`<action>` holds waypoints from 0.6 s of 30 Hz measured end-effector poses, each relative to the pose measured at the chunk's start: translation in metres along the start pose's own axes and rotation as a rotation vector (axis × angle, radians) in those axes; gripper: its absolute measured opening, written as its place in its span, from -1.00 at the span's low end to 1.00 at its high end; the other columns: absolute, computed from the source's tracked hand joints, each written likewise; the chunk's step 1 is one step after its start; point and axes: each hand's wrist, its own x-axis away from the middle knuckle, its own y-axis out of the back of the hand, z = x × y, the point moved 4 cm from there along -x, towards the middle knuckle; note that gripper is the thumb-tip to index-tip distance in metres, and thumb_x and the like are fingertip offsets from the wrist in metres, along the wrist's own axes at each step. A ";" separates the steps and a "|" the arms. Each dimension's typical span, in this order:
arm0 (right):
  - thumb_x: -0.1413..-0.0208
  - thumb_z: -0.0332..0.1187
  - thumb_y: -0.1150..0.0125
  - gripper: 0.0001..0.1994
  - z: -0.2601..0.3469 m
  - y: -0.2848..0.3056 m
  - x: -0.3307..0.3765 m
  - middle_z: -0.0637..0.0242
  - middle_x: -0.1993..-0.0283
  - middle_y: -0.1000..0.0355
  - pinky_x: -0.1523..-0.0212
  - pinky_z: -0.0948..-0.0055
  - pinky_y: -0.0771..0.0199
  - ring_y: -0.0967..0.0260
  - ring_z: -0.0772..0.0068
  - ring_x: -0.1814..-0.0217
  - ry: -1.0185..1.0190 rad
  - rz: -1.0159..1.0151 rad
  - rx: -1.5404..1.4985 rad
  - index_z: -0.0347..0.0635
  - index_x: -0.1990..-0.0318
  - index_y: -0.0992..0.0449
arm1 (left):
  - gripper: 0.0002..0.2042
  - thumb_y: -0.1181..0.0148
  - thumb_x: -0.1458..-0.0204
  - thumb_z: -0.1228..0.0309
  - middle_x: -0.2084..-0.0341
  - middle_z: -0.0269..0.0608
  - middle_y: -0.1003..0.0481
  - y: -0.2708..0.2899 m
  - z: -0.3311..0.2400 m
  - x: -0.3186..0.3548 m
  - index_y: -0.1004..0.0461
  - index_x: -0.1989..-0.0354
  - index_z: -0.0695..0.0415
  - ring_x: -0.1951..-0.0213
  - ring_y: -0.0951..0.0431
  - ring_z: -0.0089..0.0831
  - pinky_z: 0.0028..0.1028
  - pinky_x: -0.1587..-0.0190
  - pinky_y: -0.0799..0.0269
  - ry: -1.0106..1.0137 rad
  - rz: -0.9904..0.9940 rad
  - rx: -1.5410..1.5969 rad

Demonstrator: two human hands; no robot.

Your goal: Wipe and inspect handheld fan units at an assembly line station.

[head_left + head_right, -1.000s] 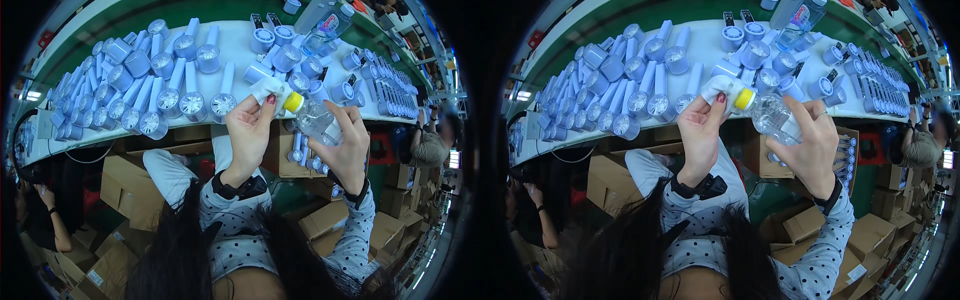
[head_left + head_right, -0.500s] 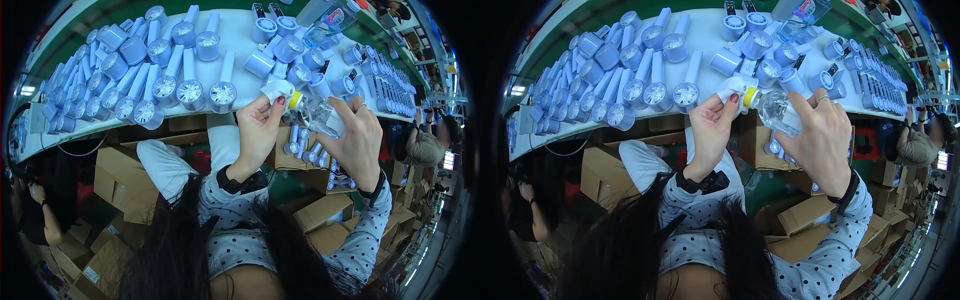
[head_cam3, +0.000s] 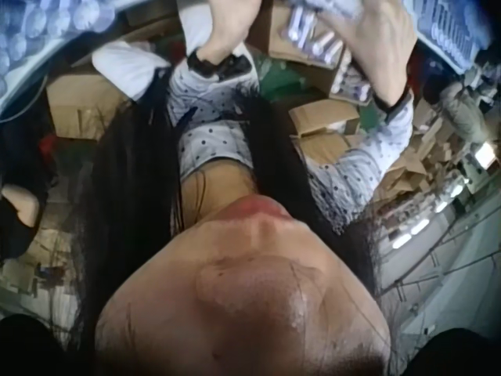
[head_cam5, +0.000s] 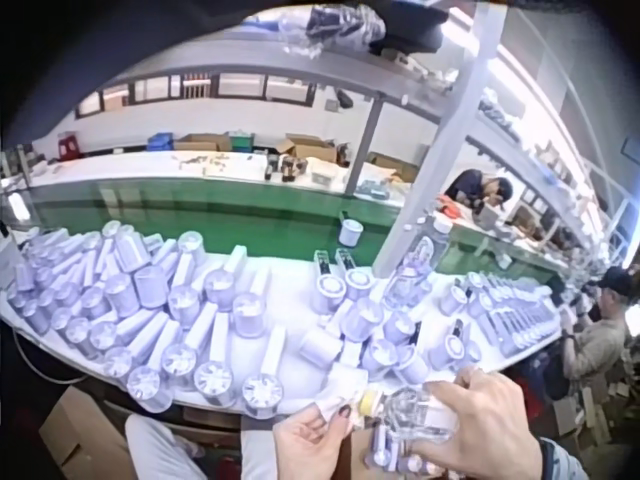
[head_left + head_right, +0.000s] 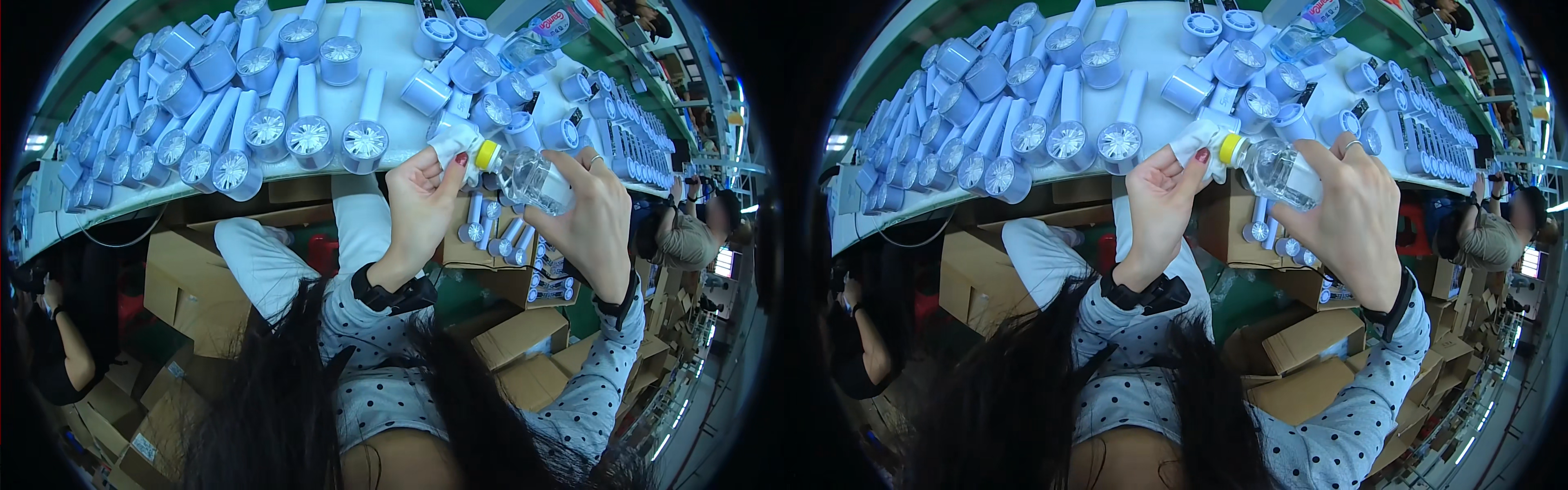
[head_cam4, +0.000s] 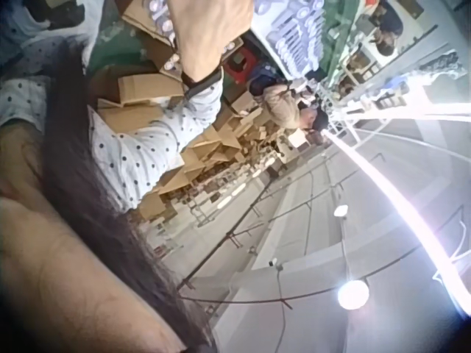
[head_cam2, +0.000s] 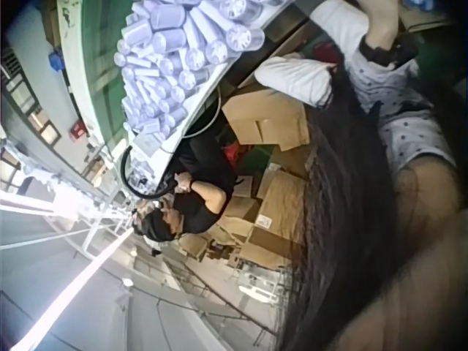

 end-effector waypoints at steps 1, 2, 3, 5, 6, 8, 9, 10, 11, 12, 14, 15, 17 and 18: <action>0.50 -0.30 -0.33 -0.57 0.000 0.000 0.000 0.13 0.47 -0.32 0.40 0.26 -0.31 -0.33 0.10 0.44 -0.014 0.001 -0.019 -0.18 0.30 -0.50 | -0.73 -0.02 -0.05 0.58 0.23 -0.12 -0.47 0.000 0.000 0.000 -0.34 0.06 0.43 0.23 -0.49 -0.53 -0.58 0.17 -0.43 0.012 0.002 -0.002; 0.50 -0.30 -0.33 -0.57 -0.001 -0.001 0.000 0.13 0.47 -0.32 0.39 0.26 -0.32 -0.33 0.09 0.44 -0.029 0.002 -0.037 -0.18 0.29 -0.50 | -0.73 -0.02 -0.05 0.58 0.23 -0.12 -0.47 0.000 -0.001 0.001 -0.34 0.06 0.43 0.23 -0.49 -0.53 -0.58 0.17 -0.43 0.013 -0.004 0.000; 0.50 -0.30 -0.33 -0.57 -0.001 -0.001 0.001 0.13 0.47 -0.32 0.39 0.26 -0.32 -0.33 0.09 0.44 -0.027 0.006 -0.034 -0.18 0.29 -0.50 | -0.74 -0.01 -0.05 0.59 0.24 -0.13 -0.48 -0.002 -0.004 0.001 -0.35 0.07 0.42 0.24 -0.48 -0.57 -0.60 0.17 -0.40 0.011 -0.012 0.022; 0.50 -0.30 -0.31 -0.56 -0.003 0.000 0.002 0.12 0.47 -0.32 0.39 0.26 -0.32 -0.33 0.08 0.44 -0.031 -0.002 -0.019 -0.18 0.27 -0.50 | -0.75 0.00 -0.05 0.60 0.26 -0.15 -0.49 -0.004 -0.003 0.001 -0.36 0.09 0.42 0.25 -0.46 -0.60 -0.63 0.18 -0.37 0.009 -0.023 0.048; 0.50 -0.30 -0.31 -0.56 -0.003 -0.001 0.002 0.12 0.47 -0.32 0.39 0.26 -0.32 -0.33 0.08 0.44 -0.028 0.000 -0.020 -0.18 0.27 -0.50 | -0.75 0.01 -0.05 0.60 0.26 -0.15 -0.49 -0.004 -0.002 0.001 -0.36 0.09 0.42 0.25 -0.46 -0.61 -0.63 0.18 -0.37 -0.009 -0.015 0.039; 0.49 -0.30 -0.32 -0.55 -0.001 -0.001 0.002 0.11 0.46 -0.32 0.38 0.26 -0.32 -0.34 0.08 0.43 -0.017 -0.010 0.006 -0.18 0.26 -0.50 | -0.75 0.01 -0.05 0.60 0.26 -0.15 -0.49 -0.002 -0.001 0.001 -0.36 0.09 0.42 0.25 -0.47 -0.61 -0.63 0.18 -0.37 -0.029 -0.014 0.031; 0.49 -0.30 -0.32 -0.55 -0.001 -0.001 0.001 0.11 0.46 -0.32 0.38 0.26 -0.32 -0.34 0.08 0.43 -0.012 -0.007 0.007 -0.18 0.26 -0.50 | -0.74 0.00 -0.05 0.59 0.23 -0.12 -0.48 -0.001 0.000 0.002 -0.35 0.07 0.42 0.22 -0.47 -0.57 -0.60 0.14 -0.39 -0.018 -0.001 0.025; 0.49 -0.30 -0.32 -0.55 -0.001 -0.001 0.001 0.10 0.45 -0.33 0.38 0.26 -0.32 -0.34 0.08 0.43 -0.032 0.013 -0.007 -0.18 0.26 -0.50 | -0.72 -0.02 -0.06 0.58 0.20 -0.09 -0.47 -0.001 0.000 0.002 -0.33 0.05 0.42 0.20 -0.47 -0.53 -0.57 0.11 -0.40 -0.008 0.011 0.019; 0.48 -0.29 -0.32 -0.54 -0.002 -0.001 0.001 0.10 0.44 -0.33 0.38 0.25 -0.33 -0.34 0.07 0.42 -0.052 0.034 -0.021 -0.18 0.25 -0.50 | -0.72 -0.02 -0.06 0.58 0.20 -0.09 -0.47 -0.001 0.000 0.002 -0.33 0.05 0.42 0.20 -0.47 -0.53 -0.57 0.11 -0.40 -0.009 0.004 0.022; 0.48 -0.29 -0.32 -0.54 -0.001 -0.001 0.001 0.10 0.44 -0.33 0.38 0.25 -0.33 -0.34 0.07 0.42 -0.047 0.039 -0.018 -0.18 0.25 -0.50 | -0.72 -0.02 -0.06 0.58 0.20 -0.09 -0.47 -0.002 0.000 0.003 -0.33 0.05 0.42 0.20 -0.47 -0.53 -0.57 0.11 -0.40 -0.001 0.011 0.030; 0.47 -0.29 -0.33 -0.54 -0.001 0.002 0.003 0.08 0.43 -0.34 0.39 0.26 -0.33 -0.34 0.07 0.43 -0.042 0.021 -0.016 -0.20 0.25 -0.50 | -0.72 -0.02 -0.06 0.58 0.20 -0.09 -0.47 -0.003 0.000 0.003 -0.33 0.05 0.43 0.20 -0.47 -0.53 -0.58 0.11 -0.40 0.005 0.012 0.043; 0.47 -0.29 -0.33 -0.54 -0.001 0.002 0.003 0.08 0.43 -0.34 0.39 0.26 -0.33 -0.34 0.07 0.43 -0.039 0.026 -0.013 -0.20 0.25 -0.50 | -0.72 -0.02 -0.06 0.58 0.21 -0.09 -0.47 -0.003 -0.001 0.003 -0.33 0.05 0.43 0.20 -0.47 -0.54 -0.58 0.11 -0.40 0.003 0.018 0.048; 0.47 -0.29 -0.33 -0.54 -0.002 0.002 0.004 0.08 0.43 -0.34 0.39 0.27 -0.33 -0.34 0.06 0.43 -0.045 0.050 0.012 -0.21 0.25 -0.50 | -0.72 -0.02 -0.05 0.57 0.21 -0.10 -0.47 -0.003 0.001 0.004 -0.33 0.05 0.43 0.20 -0.47 -0.54 -0.58 0.12 -0.40 0.003 0.021 0.057; 0.47 -0.29 -0.33 -0.54 -0.001 0.001 0.003 0.08 0.43 -0.34 0.39 0.27 -0.33 -0.34 0.06 0.43 -0.040 0.054 0.011 -0.21 0.25 -0.50 | -0.72 -0.02 -0.05 0.58 0.22 -0.09 -0.47 -0.002 0.001 0.004 -0.33 0.05 0.43 0.20 -0.47 -0.54 -0.58 0.12 -0.40 0.008 0.019 0.058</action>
